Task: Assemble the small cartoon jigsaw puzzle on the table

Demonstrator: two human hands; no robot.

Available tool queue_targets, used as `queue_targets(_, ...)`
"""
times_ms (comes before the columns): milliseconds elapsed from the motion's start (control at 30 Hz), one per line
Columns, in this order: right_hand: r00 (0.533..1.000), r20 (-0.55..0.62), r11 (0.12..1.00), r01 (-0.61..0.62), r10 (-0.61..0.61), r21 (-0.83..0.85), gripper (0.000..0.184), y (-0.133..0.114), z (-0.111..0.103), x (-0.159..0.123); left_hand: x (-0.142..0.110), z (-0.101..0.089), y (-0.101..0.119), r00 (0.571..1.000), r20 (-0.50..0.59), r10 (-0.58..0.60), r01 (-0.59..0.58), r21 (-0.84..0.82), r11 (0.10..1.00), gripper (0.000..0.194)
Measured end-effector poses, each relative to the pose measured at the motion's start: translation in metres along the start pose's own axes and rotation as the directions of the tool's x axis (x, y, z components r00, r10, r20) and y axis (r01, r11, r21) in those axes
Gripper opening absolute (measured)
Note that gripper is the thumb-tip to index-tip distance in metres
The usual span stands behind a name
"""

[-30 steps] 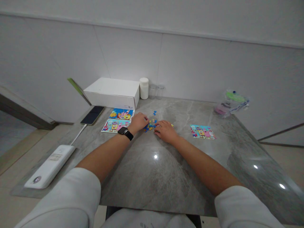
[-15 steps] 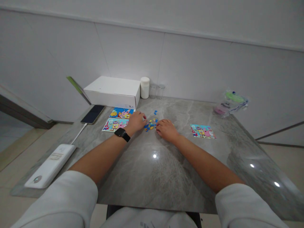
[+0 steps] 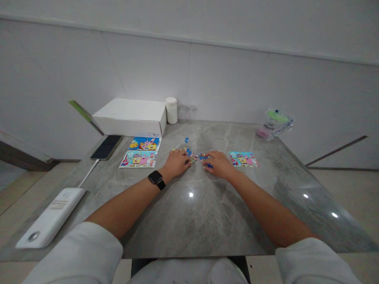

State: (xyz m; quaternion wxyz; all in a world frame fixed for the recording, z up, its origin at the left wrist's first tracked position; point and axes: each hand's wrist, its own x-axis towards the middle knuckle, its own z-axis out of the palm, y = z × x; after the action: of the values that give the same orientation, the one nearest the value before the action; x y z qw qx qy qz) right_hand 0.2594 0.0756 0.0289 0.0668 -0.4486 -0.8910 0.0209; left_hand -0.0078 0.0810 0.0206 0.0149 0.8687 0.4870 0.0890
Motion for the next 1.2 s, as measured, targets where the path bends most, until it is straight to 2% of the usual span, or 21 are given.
queue_targets(233, 1.0, 0.018, 0.996, 0.007, -0.006, -0.089, 0.026, -0.012, 0.001, -0.007, 0.006, -0.006, 0.003, 0.996, 0.002, 0.093, -0.093, 0.06, 0.994, 0.029)
queue_targets(333, 1.0, 0.01, 0.994, 0.014, -0.013, -0.11, 0.028, -0.013, 0.0, -0.009, 0.003, -0.006, 0.0, 0.995, -0.006, 0.104, -0.103, 0.033, 0.994, 0.029)
queue_targets(533, 0.999, 0.01, 0.995, -0.046, 0.047, -0.094, 0.025, -0.017, 0.0, -0.013, 0.0, -0.002, -0.006, 1.0, 0.025, 0.012, -0.013, 0.032, 0.999, 0.023)
queue_targets(700, 0.998, -0.022, 0.997, -0.053, 0.052, -0.052, 0.027, -0.019, 0.002, -0.01, -0.003, -0.008, -0.012, 0.998, -0.04, -0.041, 0.044, 0.084, 0.995, 0.024)
queue_targets(767, 0.998, -0.016, 0.998, -0.059, 0.059, -0.011, 0.024, -0.018, 0.004, -0.005, -0.008, -0.011, -0.023, 0.994, -0.08, -0.078, 0.084, 0.069, 0.994, 0.026)
queue_targets(867, 0.998, 0.003, 0.998, -0.069, 0.069, 0.01, 0.02, -0.017, 0.008, 0.005, -0.024, -0.016, -0.052, 0.979, -0.123, -0.164, 0.169, 0.033, 0.985, 0.028)
queue_targets(1000, 0.996, -0.072, 0.998, -0.05, 0.052, 0.024, 0.027, -0.024, 0.009, 0.021, -0.062, -0.022, -0.099, 0.949, -0.168, -0.266, 0.282, 0.079, 0.956, 0.029)
queue_targets(1100, 0.992, -0.125, 0.999, 0.003, 0.002, 0.038, 0.028, -0.039, 0.006, 0.042, -0.095, -0.023, -0.123, 0.917, -0.178, -0.357, 0.378, 0.104, 0.92, 0.034)
queue_targets(1200, 0.988, -0.134, 0.996, 0.083, -0.079, 0.025, 0.028, -0.065, 0.001, 0.072, -0.121, -0.02, -0.131, 0.9, -0.184, -0.395, 0.418, 0.103, 0.903, 0.037)
